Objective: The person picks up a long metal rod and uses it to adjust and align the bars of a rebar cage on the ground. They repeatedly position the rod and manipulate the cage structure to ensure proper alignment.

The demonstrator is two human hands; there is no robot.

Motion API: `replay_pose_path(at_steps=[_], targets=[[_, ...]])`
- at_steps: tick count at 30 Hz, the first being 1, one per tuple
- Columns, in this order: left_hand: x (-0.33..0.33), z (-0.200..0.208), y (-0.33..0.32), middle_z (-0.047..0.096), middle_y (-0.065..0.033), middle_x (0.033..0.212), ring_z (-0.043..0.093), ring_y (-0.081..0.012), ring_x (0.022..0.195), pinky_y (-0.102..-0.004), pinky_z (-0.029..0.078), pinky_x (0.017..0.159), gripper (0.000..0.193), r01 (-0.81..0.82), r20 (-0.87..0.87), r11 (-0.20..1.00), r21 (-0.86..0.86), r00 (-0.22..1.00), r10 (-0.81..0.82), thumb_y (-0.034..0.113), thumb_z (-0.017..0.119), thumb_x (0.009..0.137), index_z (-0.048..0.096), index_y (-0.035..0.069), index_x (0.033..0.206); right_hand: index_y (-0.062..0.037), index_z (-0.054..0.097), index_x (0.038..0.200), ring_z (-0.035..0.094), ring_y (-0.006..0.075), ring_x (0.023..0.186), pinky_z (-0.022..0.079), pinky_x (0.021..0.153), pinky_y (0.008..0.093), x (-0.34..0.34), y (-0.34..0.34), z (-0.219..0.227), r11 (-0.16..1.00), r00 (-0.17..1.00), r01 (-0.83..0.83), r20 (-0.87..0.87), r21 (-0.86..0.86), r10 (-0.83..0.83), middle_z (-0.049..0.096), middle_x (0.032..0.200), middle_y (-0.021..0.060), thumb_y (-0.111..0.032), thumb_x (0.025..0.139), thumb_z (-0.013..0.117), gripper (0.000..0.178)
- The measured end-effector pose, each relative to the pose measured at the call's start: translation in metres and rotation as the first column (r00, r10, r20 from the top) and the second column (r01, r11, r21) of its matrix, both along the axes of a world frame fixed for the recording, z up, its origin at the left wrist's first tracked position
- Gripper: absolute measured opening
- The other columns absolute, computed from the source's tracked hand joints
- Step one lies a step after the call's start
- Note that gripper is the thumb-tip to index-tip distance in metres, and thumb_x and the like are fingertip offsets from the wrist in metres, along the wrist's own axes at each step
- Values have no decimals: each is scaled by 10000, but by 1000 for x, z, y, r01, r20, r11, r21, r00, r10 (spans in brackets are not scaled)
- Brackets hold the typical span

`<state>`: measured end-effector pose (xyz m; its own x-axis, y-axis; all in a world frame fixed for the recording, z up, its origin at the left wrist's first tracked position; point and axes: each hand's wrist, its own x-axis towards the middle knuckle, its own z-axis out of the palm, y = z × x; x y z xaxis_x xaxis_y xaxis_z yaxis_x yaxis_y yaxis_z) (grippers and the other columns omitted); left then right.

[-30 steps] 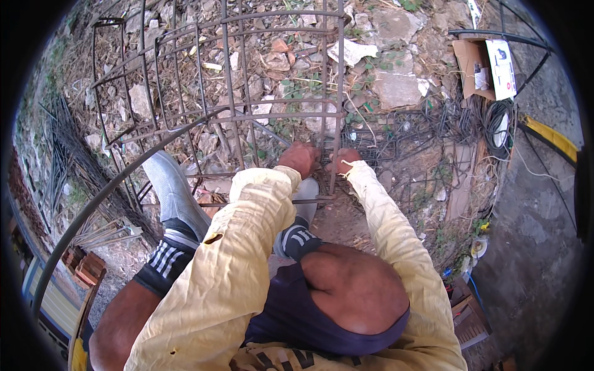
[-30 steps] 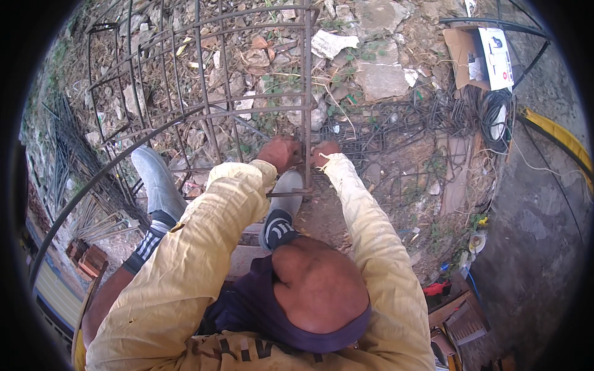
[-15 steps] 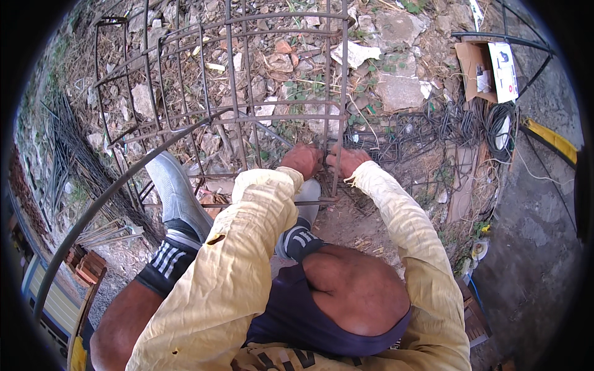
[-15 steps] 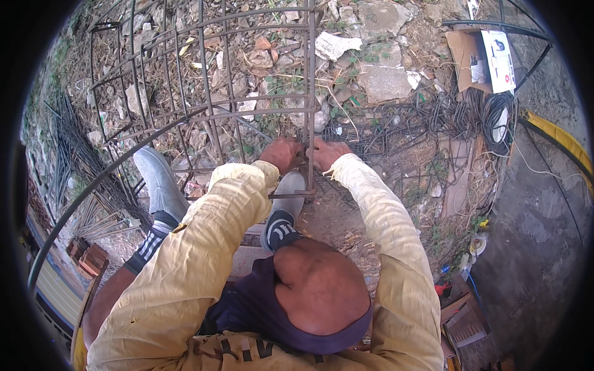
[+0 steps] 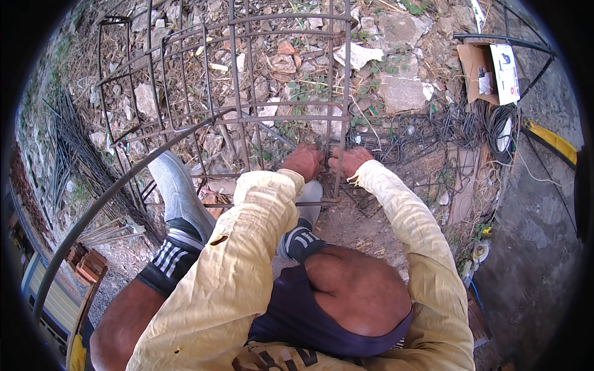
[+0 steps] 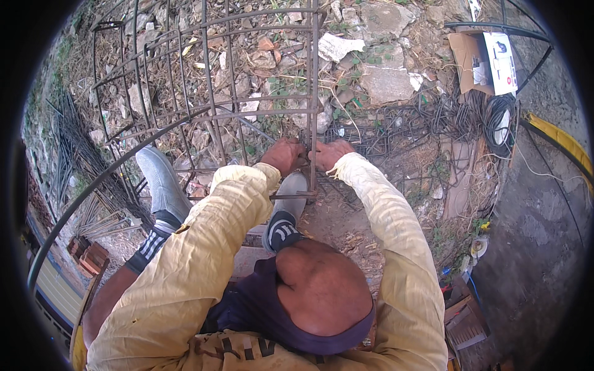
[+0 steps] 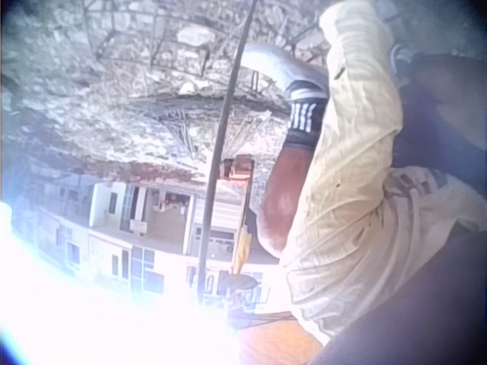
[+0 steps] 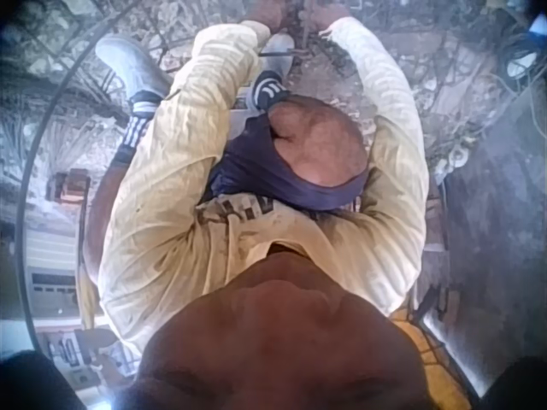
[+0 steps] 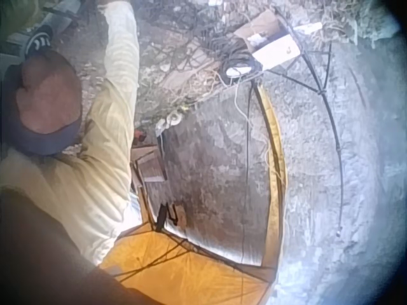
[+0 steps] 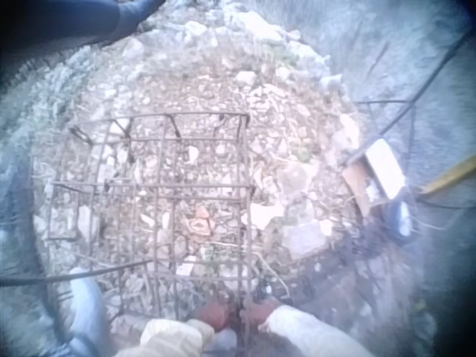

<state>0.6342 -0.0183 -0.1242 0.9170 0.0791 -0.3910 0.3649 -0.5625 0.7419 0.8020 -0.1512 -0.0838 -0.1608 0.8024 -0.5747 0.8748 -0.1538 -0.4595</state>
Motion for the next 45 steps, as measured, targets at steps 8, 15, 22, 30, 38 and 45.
replay_pose_path(at_steps=[8, 15, 22, 30, 38, 45], targets=[[-4, -7, -3, 659, -119, 912, 582, -307, 1008, -423, 427, 953, 226, 11, 8, 1000, 11, 1000, -11, 263, 683, 803, 692, 49, 877, -58, 609, 940, 619, 394, 907, 481, 797, 476, -38, -20, -6, 735, 721, 648, -151, -199, -676, 614, 924, 164, -390, 886, 620, 336], [-2, 14, 4, 640, -136, 1017, 568, -332, 1056, -440, 441, 951, 256, -30, -128, 999, 16, 991, 32, 274, 677, 828, 687, 48, 948, -8, 660, 951, 635, 419, 925, 486, 821, 468, -62, -22, -37, 470, 492, 842, 18, -266, -870, 667, 971, 244, -395, 847, 663, 401], [9, 43, 1, 590, -115, 1234, 509, -332, 1228, -457, 491, 980, 256, -39, -286, 999, 1, 957, 38, 150, 615, 859, 687, 94, 1099, -5, 682, 876, 568, 117, 602, 455, 533, 307, -1, -46, 19, 170, 147, 942, -99, -289, -984, 624, 701, 52, -354, 913, 667, 351], [8, 45, -4, 580, -141, 1249, 505, -343, 1225, -449, 500, 979, 268, -48, -246, 996, 71, 967, 64, 112, 597, 841, 696, 79, 1087, -61, 662, 1003, 465, 38, 548, 370, 475, 204, 30, -46, 93, -210, -257, 965, -426, -154, -868, 570, 758, -25, -290, 960, 630, 236], [11, 48, -9, 548, -130, 1288, 504, -331, 1225, -486, 493, 963, 312, 79, -280, 989, 128, 959, -40, 142, 582, 865, 659, 101, 1165, 3, 656, 1030, 542, 118, 748, 448, 667, 287, -15, 84, 245, 655, 360, 755, -821, -22, -443, 580, 849, 28, -268, 941, 628, 286], [0, 50, -16, 530, -118, 1317, 490, -325, 1243, -501, 484, 970, 328, 47, -294, 990, 137, 956, -5, 150, 573, 870, 644, 103, 1186, 11, 643, 1044, 633, 383, 949, 491, 869, 456, -161, 241, 242, 973, 642, 157, -766, 171, 31, 658, 984, 222, -270, 905, 594, 317]])
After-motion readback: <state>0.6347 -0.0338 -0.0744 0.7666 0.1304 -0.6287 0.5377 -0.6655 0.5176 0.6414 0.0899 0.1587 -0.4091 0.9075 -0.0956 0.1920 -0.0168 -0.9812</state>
